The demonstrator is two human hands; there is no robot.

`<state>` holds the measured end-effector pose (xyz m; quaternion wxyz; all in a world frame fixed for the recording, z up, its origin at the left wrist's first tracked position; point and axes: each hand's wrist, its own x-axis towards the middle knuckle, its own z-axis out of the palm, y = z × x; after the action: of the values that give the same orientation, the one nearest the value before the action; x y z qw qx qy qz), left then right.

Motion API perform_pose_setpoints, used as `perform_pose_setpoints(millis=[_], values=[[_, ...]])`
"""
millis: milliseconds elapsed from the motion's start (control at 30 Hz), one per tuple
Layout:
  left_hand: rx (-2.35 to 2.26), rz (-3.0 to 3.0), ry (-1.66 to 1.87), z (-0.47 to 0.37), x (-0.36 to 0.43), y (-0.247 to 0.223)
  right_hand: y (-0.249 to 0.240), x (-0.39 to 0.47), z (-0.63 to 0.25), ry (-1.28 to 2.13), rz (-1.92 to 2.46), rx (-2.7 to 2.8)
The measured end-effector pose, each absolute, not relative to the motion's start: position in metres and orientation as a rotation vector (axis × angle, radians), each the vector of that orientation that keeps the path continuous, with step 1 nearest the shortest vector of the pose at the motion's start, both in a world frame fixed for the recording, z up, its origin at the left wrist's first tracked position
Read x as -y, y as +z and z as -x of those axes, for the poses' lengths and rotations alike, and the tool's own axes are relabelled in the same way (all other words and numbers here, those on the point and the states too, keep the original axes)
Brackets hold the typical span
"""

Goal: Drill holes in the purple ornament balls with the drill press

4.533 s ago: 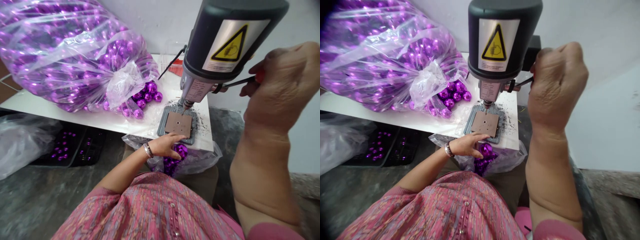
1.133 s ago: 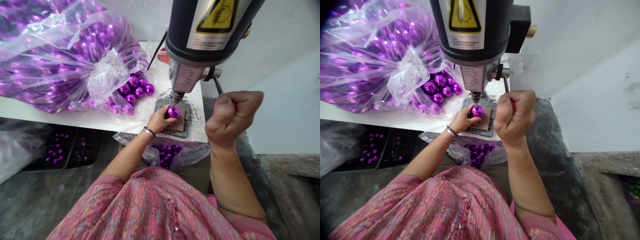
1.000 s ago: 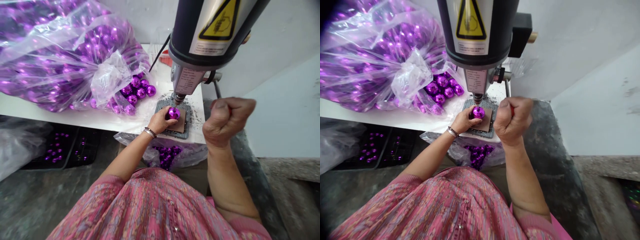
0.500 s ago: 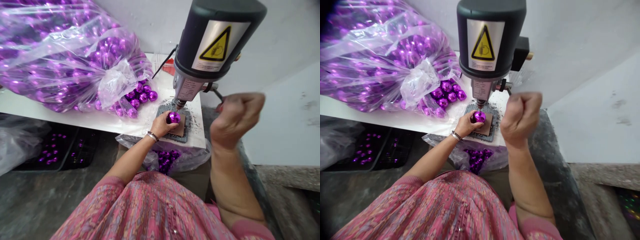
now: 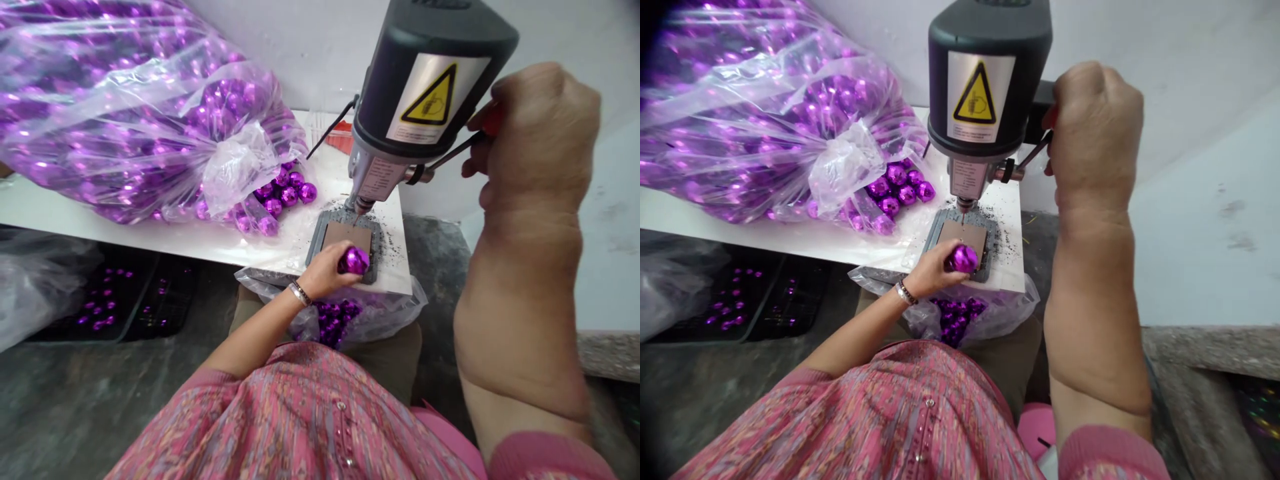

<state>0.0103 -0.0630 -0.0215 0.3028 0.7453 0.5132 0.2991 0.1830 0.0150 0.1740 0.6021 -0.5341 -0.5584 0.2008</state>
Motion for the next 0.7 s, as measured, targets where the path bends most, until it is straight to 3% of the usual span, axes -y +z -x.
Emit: perform_pose_setpoints(millis=[200,400,500,700], values=[[-1.092,-2.017,0.608,0.011,0.073,-0.016,0.169,-0.019,-0.187,0.441,1.271,1.218],[-1.853,-1.730,0.878,0.053,-0.017,0.003,0.164,-0.015,-0.189,0.404,1.204,1.299],[-2.160,-1.702,0.709,0.061,-0.070,0.007,0.163,-0.010,-0.189,0.386,1.193,1.321],[-2.252,-1.763,0.341,0.046,-0.109,0.003,0.163,-0.005,-0.189,0.355,1.177,1.359]])
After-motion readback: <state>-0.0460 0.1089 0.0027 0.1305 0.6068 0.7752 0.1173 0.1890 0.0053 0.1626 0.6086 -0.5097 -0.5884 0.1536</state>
